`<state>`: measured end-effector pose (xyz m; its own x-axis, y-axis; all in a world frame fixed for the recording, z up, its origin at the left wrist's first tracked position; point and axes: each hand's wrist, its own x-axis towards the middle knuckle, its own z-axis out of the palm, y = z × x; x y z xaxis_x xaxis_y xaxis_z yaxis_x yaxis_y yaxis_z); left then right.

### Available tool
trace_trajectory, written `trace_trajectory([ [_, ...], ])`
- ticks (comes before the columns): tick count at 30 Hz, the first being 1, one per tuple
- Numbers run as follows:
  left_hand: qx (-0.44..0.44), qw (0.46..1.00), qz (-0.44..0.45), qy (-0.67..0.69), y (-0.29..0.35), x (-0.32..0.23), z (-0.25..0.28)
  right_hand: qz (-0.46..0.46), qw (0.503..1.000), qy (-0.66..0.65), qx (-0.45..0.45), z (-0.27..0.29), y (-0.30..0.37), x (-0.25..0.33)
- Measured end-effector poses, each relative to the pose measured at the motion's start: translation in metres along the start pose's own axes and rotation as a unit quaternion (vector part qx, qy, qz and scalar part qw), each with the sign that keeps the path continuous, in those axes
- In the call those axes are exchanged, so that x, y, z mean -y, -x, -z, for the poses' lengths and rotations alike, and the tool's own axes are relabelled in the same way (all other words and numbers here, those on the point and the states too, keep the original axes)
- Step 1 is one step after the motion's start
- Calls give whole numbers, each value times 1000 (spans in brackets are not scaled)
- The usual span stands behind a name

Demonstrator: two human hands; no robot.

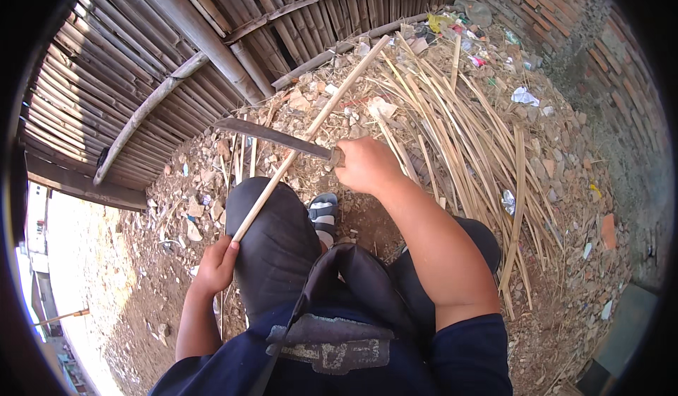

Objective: The person strips layers from a bamboo pole using a large knife while sitting on the ground, then moves the knife to clear the area before continuing.

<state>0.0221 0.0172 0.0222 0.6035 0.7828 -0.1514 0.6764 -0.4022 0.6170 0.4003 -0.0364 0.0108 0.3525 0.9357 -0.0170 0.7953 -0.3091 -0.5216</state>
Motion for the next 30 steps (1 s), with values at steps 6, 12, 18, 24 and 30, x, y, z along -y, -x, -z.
trace_trajectory([
  [6,12,1000,14,13,0,4,2,172,983,71,-1,-12,5,8],
  [12,18,999,21,16,-2,0,3,-10,1000,17,-18,0,-12,-18],
  [18,21,999,19,16,-1,6,1,190,979,64,-29,-14,7,7],
  [24,7,1000,13,11,0,-1,-1,-106,987,-120,-5,1,-22,-40],
  [30,3,1000,5,12,0,3,-1,-76,997,-3,12,27,-3,-15],
])
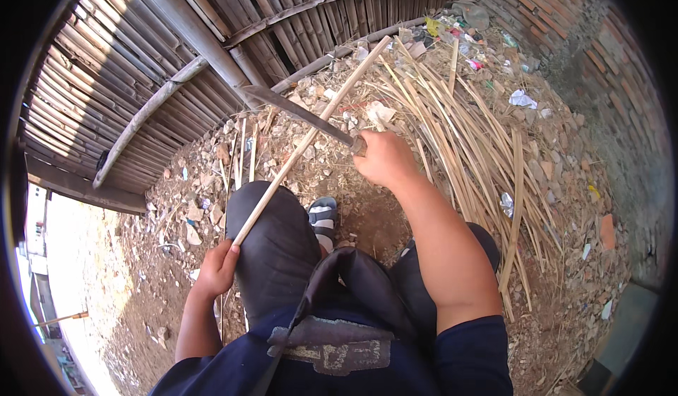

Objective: The person strips layers from a bamboo pole using a large knife while sitting on the ground, then moves the knife to clear the area before continuing.

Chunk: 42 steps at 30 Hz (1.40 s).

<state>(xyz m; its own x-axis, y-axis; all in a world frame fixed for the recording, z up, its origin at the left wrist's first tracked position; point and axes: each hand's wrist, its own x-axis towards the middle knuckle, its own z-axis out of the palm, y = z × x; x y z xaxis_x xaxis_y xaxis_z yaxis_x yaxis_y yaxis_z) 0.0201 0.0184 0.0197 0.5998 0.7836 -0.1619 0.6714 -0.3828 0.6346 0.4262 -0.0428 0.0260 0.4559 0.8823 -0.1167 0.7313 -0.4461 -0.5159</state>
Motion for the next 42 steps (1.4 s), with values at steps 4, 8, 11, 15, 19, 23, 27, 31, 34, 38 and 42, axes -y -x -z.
trace_trajectory([
  [4,34,999,22,-24,6,-5,7,232,969,90,12,-18,11,12],
  [8,53,998,-5,-45,17,2,13,237,962,93,98,-14,17,10],
  [11,53,998,29,-31,21,-12,11,186,981,44,46,-24,7,-14],
  [15,-2,994,27,-104,27,-13,1,146,985,90,30,-15,9,1],
  [19,-66,989,-6,-130,31,1,-12,210,972,91,49,-12,20,7],
  [23,-99,984,-30,-142,30,16,-27,2,994,-39,98,8,7,-7],
  [27,-88,984,-47,-144,23,8,-19,47,999,5,-5,-5,5,-22],
  [31,-61,987,-29,-148,25,18,-16,147,983,105,40,-15,21,12],
  [34,-60,988,-41,-137,23,20,-16,-31,990,-54,126,-8,-11,-9],
  [38,-56,991,-52,-107,21,10,-10,-66,994,-78,35,-9,-20,-27],
  [42,-23,994,-15,-108,21,14,-7,50,997,-17,59,-19,-2,1],
])
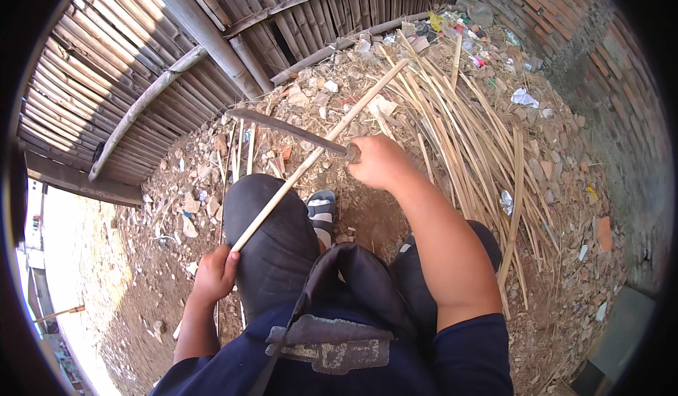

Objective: The person strips layers from a bamboo pole using a large knife while sitting on the ground, then moves the knife to clear the area before continuing.

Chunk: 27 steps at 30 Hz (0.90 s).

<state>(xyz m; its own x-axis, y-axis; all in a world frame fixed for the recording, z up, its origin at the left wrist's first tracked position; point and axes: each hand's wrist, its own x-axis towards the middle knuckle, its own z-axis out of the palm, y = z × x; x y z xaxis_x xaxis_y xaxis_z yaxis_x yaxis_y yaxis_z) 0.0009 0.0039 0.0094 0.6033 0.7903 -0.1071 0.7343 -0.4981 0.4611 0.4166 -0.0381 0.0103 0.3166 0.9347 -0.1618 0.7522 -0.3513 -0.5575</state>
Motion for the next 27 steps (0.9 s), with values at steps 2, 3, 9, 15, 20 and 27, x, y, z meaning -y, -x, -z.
trace_trajectory([
  [2,16,999,-5,28,0,4,3,57,997,52,7,-2,2,0],
  [3,17,999,-7,28,-4,4,6,27,999,31,3,3,-1,-9],
  [9,90,996,6,23,-12,-7,22,-108,993,-53,-9,10,-14,-32],
  [15,130,986,51,88,-15,10,17,11,999,28,29,-3,-1,-1],
  [20,142,986,47,79,-19,10,19,-42,992,-100,-71,-6,-13,-29],
  [27,139,982,46,118,-18,11,16,58,998,10,10,-7,-2,-2],
])
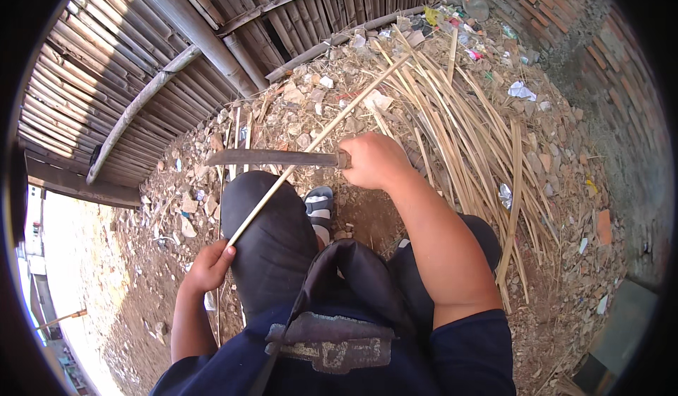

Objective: The person strips layers from a bamboo pole using a large knife while sitting on the ground, then moves the knife to clear the area before continuing.

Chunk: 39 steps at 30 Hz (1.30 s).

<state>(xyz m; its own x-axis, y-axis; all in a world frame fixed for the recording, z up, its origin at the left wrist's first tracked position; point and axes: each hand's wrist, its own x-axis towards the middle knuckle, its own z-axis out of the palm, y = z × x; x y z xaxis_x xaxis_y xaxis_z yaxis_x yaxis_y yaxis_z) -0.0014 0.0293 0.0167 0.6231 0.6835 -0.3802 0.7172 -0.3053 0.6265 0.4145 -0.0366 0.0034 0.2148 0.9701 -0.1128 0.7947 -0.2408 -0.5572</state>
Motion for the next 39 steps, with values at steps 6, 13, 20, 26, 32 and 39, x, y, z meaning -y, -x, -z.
trace_trajectory([
  [6,4,1000,-1,12,-4,-1,3,-134,984,-116,-15,9,-11,-32],
  [13,18,999,30,4,-5,0,2,-37,998,11,55,13,-2,11],
  [20,37,998,19,50,-4,1,6,-102,992,-76,17,10,-7,-6],
  [26,38,998,39,26,-5,-5,5,3,997,35,76,2,-8,14],
  [32,24,998,49,27,-2,-12,8,-94,995,-32,20,16,-1,18],
  [39,28,1000,5,-1,-6,-20,4,-119,990,-45,67,11,-7,2],
])
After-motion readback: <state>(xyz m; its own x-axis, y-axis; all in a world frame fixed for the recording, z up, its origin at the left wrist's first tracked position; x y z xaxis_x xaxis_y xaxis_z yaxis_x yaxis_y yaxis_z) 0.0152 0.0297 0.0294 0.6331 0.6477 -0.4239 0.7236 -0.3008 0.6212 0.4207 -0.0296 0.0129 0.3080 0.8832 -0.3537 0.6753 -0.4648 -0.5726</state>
